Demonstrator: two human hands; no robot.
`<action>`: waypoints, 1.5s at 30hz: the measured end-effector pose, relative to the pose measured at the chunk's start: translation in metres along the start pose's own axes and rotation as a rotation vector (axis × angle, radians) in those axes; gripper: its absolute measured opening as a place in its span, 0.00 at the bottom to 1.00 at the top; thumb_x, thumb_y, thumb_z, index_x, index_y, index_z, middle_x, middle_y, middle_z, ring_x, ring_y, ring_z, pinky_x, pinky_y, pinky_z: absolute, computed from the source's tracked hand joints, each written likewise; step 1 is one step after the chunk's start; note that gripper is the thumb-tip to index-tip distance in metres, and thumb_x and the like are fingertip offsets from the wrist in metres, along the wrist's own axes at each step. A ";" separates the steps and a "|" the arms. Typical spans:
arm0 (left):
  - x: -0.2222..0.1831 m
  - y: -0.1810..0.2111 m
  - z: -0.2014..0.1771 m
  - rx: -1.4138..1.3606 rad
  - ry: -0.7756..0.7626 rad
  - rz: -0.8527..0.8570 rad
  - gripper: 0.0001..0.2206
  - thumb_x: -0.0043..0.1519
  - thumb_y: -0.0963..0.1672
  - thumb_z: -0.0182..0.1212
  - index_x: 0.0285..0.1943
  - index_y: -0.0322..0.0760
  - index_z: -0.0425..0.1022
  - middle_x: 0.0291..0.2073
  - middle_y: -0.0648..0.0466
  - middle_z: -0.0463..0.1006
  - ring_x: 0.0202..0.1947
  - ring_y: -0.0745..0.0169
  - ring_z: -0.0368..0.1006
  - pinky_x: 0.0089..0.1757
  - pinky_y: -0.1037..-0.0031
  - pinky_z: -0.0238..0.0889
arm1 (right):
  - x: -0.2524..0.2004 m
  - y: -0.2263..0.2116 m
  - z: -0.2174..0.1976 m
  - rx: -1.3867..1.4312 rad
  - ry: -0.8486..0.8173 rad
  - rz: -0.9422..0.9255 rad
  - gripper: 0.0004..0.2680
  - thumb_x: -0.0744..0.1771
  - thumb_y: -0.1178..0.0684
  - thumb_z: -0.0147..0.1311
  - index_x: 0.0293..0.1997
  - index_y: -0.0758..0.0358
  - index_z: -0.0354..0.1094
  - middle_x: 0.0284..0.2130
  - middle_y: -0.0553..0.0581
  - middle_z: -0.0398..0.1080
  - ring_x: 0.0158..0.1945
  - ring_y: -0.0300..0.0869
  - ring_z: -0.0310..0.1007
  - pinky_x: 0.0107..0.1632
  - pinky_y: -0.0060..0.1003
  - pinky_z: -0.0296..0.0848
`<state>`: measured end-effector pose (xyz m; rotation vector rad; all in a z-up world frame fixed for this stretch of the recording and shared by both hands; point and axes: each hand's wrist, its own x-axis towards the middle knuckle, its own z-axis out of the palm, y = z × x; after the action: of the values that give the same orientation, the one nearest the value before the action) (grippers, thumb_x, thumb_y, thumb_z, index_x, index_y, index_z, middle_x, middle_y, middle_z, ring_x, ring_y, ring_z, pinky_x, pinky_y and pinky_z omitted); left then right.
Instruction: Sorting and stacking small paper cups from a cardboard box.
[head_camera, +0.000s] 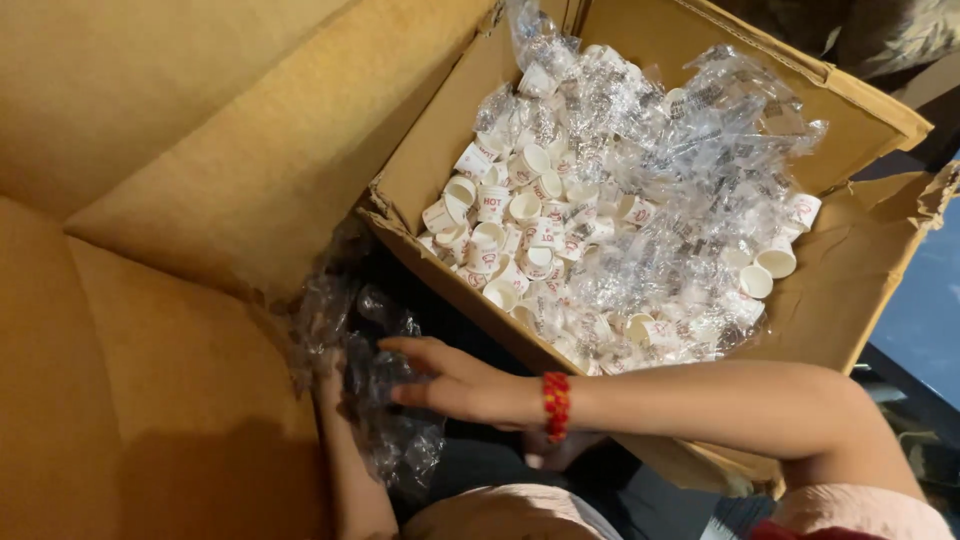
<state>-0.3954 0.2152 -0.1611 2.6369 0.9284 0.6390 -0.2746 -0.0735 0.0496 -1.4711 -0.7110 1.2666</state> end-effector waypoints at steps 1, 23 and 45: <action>-0.001 -0.013 0.002 0.024 -0.037 -0.031 0.22 0.58 0.43 0.64 0.63 0.42 0.74 0.63 0.44 0.72 0.65 0.42 0.65 0.62 0.53 0.57 | -0.020 -0.013 -0.005 -0.022 -0.033 -0.037 0.24 0.67 0.50 0.54 0.73 0.58 0.54 0.66 0.63 0.59 0.71 0.50 0.58 0.67 0.41 0.61; -0.031 0.232 -0.148 -0.109 -0.465 0.554 0.40 0.37 0.55 0.71 0.64 0.49 0.71 0.68 0.40 0.61 0.73 0.28 0.45 0.60 0.23 0.26 | -0.150 0.019 -0.154 -1.714 -0.082 0.283 0.36 0.61 0.57 0.60 0.77 0.35 0.45 0.79 0.65 0.32 0.77 0.64 0.33 0.69 0.66 0.49; -0.013 0.055 -0.010 0.157 -0.646 -0.133 0.19 0.64 0.44 0.55 0.64 0.35 0.69 0.50 0.38 0.78 0.53 0.34 0.74 0.56 0.50 0.63 | -0.102 0.118 -0.385 -1.956 0.682 0.244 0.15 0.66 0.53 0.51 0.60 0.48 0.70 0.70 0.61 0.57 0.76 0.60 0.47 0.62 0.69 0.59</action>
<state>-0.3805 0.1661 -0.1354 2.6029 0.9516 -0.3228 0.0414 -0.3222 -0.0565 -3.2780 -1.3431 -0.3466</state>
